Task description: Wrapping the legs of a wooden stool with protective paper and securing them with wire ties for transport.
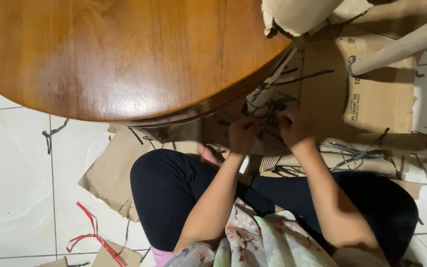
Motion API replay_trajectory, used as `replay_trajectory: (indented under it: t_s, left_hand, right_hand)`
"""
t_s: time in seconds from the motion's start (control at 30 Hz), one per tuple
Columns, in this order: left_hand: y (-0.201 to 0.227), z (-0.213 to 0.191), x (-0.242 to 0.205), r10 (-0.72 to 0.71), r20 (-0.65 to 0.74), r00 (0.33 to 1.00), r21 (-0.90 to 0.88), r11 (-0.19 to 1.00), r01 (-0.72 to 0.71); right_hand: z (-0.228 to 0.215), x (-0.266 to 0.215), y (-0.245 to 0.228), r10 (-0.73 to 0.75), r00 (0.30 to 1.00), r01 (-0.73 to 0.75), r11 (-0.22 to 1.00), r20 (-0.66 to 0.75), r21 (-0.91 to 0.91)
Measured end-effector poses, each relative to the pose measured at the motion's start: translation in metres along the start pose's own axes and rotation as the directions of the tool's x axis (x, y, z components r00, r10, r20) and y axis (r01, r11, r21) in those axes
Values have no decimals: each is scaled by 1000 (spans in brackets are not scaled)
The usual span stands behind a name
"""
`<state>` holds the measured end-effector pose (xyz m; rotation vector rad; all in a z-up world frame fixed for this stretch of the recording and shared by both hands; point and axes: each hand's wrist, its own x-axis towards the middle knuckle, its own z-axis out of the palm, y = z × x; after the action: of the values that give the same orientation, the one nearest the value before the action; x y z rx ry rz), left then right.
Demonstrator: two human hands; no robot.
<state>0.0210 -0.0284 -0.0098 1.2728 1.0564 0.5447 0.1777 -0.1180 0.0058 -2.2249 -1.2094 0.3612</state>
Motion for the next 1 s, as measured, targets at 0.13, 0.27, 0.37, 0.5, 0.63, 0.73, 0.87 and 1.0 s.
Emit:
replay_trajectory:
  t_s: [0.13,0.27,0.37,0.5,0.63,0.73,0.87,1.0]
  left_hand:
    - [-6,6,6,-57,6,998,-96,994,57]
    - [-8,13,7,-193,73,979,-301,931,206]
    - [-18,16,11,-213,80,974,-293,929,227]
    - [-74,23,30,-231,87,969,-256,935,246]
    - [-66,20,27,-190,122,974,-298,929,219]
    - [-69,23,27,-212,122,970,-291,927,239]
    - [-64,15,21,-204,125,971,-286,930,232]
    - [-45,9,15,-124,113,986,-196,970,144]
  right_hand:
    - [17,-6,26,131,990,-132,991,45,21]
    - [4,-33,-24,97,975,-53,975,197,-217]
    - [-3,-41,-46,29,978,11,981,206,-194]
    - [17,-25,-6,-74,996,74,997,56,-1]
    - [65,-6,58,98,992,-110,981,80,162]
    - [49,-8,21,175,968,-229,908,178,350]
    - [30,-5,13,178,947,-249,933,268,260]
    - [38,-2,29,145,944,-202,965,298,168]
